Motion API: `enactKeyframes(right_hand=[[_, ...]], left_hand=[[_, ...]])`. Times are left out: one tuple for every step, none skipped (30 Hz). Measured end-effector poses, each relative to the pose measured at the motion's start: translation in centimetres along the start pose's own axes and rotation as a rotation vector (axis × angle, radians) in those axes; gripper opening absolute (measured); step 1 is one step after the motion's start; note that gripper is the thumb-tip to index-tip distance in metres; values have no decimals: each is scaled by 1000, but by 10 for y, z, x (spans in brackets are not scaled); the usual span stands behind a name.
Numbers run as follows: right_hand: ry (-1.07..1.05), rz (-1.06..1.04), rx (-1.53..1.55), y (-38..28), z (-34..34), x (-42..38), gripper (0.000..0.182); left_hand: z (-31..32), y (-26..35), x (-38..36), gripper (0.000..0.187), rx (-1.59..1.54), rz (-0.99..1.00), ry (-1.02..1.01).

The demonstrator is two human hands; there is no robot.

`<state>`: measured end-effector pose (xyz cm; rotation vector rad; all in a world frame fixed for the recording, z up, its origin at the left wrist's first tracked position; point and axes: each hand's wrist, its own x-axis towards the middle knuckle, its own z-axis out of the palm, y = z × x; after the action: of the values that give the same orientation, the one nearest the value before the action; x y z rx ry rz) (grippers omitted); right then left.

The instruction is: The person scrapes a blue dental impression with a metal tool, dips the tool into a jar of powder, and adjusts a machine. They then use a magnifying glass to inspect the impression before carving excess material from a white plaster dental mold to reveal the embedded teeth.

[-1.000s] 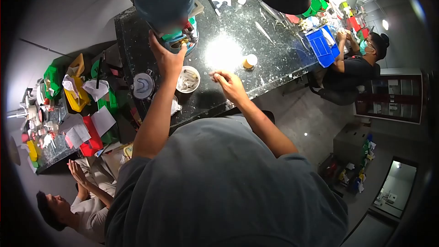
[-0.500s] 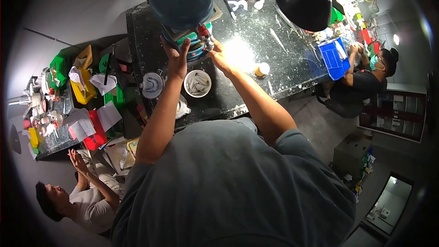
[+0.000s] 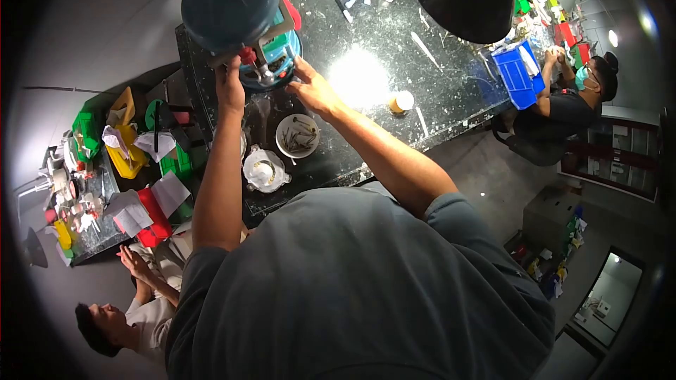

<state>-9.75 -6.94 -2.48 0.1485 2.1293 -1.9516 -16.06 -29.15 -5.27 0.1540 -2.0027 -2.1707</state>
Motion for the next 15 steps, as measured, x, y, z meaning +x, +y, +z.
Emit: enactKeyframes(right_hand=[[0,13,84,-8,3,0,85],[-6,24,167,-16,8,-1,85],[-61,110,180,-48,2,-12,82],[-97,155,160,-45,-2,-9,80],[-132,196,136,-42,-9,0,78],[-186,93,169,-42,-18,-1,75],[-5,-109,-217,-35,-22,-3,71],[7,-98,-266,-30,-34,-3,67],[22,-84,-317,-28,-49,-7,63],[21,-83,-321,-35,-63,-23,63],[118,-206,-457,-52,-78,-50,59],[218,-326,-602,-63,-96,-73,55],[325,-473,-586,-52,-115,-85,48],[441,-522,-624,-43,-135,-98,49],[555,-573,-657,-34,-155,-110,50]], left_hand=[[-5,2,2,65,30,-73,47],[-9,4,2,65,42,-75,53],[-9,17,-1,69,91,-40,28],[-7,35,-5,73,138,-6,3],[-2,53,-7,76,181,30,-22],[2,67,-9,80,222,65,-45],[1,69,-10,84,263,99,-68],[-27,44,-1,89,529,-20,28],[-41,64,-22,87,431,72,2],[-56,84,-46,87,428,70,3],[-68,102,-71,71,420,91,26],[-77,114,-98,56,404,108,43],[-87,118,-126,44,384,121,57],[-101,119,-155,43,449,125,86],[-116,119,-182,42,519,129,116]])
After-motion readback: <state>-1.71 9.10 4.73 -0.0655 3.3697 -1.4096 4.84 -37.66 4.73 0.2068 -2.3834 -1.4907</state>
